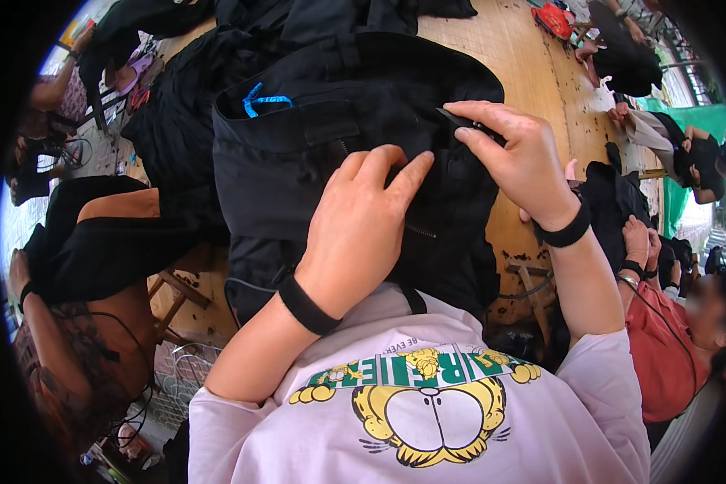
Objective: Inspecting and trimming loose threads from black pants in a workshop setting.
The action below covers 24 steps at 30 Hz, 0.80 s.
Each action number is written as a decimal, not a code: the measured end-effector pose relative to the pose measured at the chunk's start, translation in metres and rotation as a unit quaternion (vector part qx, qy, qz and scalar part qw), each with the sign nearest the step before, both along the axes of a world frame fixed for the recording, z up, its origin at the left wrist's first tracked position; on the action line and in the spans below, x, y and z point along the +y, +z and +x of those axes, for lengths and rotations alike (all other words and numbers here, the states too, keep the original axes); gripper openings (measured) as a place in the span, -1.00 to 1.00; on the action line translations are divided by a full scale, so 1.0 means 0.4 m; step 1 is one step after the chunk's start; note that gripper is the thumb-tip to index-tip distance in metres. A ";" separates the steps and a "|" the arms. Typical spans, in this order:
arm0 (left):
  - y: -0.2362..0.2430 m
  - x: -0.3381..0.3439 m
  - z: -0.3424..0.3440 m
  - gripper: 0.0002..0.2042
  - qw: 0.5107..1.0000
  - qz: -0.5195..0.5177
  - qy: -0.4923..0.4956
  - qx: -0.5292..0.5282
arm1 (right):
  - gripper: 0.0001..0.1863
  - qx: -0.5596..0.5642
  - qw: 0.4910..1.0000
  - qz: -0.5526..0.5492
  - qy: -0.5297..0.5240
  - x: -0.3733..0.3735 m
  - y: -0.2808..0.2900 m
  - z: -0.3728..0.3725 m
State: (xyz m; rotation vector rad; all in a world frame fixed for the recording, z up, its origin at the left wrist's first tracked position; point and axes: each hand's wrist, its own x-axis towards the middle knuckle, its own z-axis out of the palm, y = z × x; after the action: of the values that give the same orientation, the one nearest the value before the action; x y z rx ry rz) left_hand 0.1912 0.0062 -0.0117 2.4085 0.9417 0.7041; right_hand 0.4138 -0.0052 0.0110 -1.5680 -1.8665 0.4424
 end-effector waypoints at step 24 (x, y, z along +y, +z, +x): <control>-0.031 0.189 0.076 -0.91 0.994 0.085 -0.003 -0.062 | -0.67 0.030 0.995 -0.065 -0.073 -0.039 0.002 0.010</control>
State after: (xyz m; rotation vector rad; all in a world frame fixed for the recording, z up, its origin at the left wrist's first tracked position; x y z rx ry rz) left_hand 0.2215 0.0818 -0.0241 2.4786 0.8547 0.9551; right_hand 0.4179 -0.0208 0.0120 -1.7444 -1.6942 0.5488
